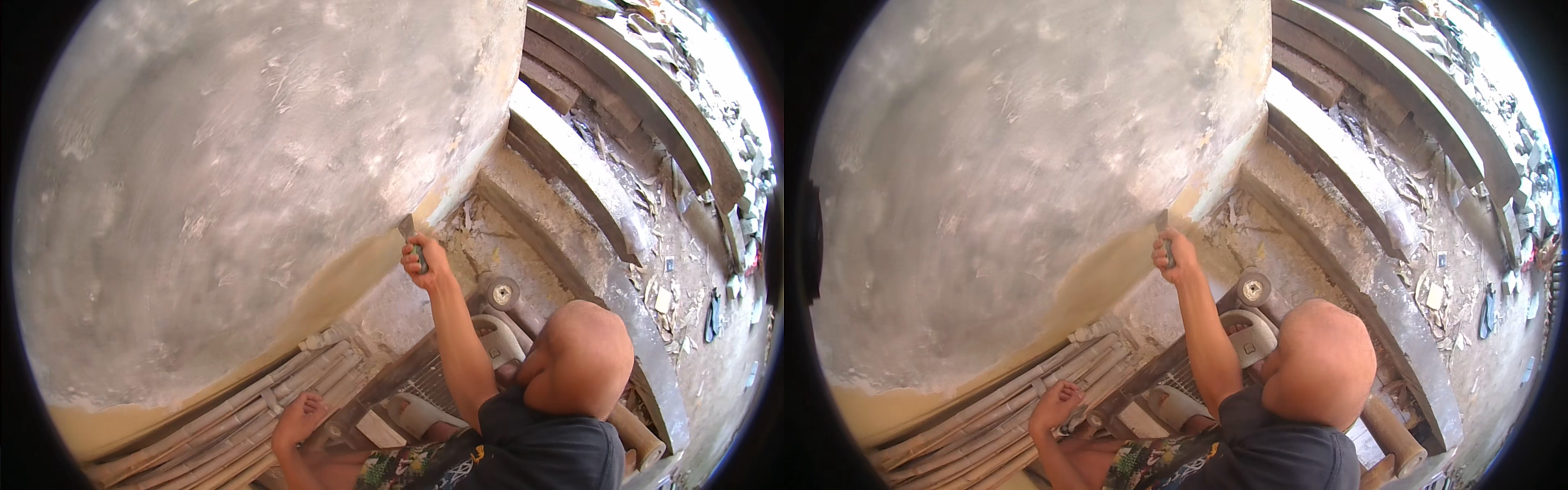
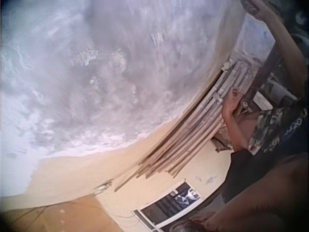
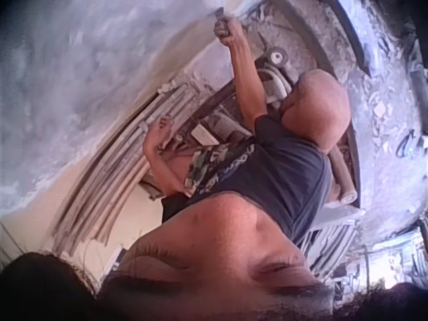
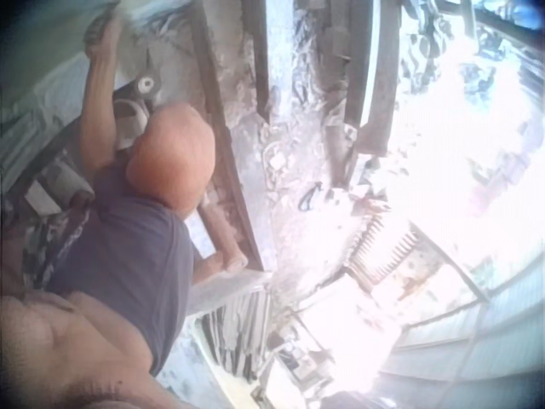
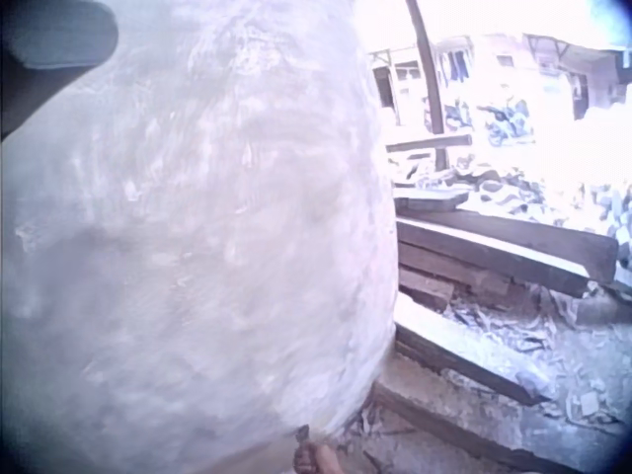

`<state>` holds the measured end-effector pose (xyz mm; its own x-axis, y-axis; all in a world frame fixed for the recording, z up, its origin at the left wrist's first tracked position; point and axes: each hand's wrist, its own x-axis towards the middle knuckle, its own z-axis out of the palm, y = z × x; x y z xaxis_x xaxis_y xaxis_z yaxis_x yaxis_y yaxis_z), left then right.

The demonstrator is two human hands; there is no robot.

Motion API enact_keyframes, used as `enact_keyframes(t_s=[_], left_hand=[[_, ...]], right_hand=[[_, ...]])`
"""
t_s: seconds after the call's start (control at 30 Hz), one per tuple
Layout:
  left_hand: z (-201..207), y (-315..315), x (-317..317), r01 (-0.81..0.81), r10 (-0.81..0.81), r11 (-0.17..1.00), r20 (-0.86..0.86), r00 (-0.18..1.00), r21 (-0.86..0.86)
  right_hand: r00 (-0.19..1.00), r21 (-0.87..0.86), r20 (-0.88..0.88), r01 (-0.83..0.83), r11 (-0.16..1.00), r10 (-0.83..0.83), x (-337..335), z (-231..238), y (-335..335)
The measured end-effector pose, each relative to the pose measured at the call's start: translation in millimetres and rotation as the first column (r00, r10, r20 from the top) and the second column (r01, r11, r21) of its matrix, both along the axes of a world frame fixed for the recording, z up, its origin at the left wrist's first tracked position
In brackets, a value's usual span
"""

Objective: The person scrapes a wall using a putty knife to remove old material.

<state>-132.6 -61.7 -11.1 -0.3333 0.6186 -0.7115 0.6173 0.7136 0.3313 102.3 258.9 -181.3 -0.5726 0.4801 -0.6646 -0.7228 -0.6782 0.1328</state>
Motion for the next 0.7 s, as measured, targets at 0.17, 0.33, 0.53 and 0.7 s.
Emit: enact_keyframes(t_s=[0.17, 0.33, 0.53, 0.7], left_hand=[[-5.2, 15.3, 7.5, -0.049, 0.052, 0.996, 0.038, 0.998, -0.079], [-13.8, -2.1, -5.7, -0.07, 0.074, 0.986, 0.02, 0.997, -0.153], [-11.1, 14.9, 4.4, -0.097, 0.097, 0.983, -0.008, 0.995, -0.155], [-13.8, 9.6, 4.5, -0.106, 0.107, 0.994, 0.078, 0.991, -0.015]], right_hand=[[0.999, -0.038, 0.029, 0.026, 0.999, -0.025, 6.6, -22.2, 22.2], [0.992, 0.132, 0.103, -0.081, 0.988, 0.067, 10.1, 1.6, 0.5], [0.991, 0.171, 0.122, -0.071, 0.983, 0.051, 7.5, 5.5, 0.6], [1.0, 0.007, 0.016, -0.013, 1.0, 0.013, 2.7, -14.7, 12.1]])
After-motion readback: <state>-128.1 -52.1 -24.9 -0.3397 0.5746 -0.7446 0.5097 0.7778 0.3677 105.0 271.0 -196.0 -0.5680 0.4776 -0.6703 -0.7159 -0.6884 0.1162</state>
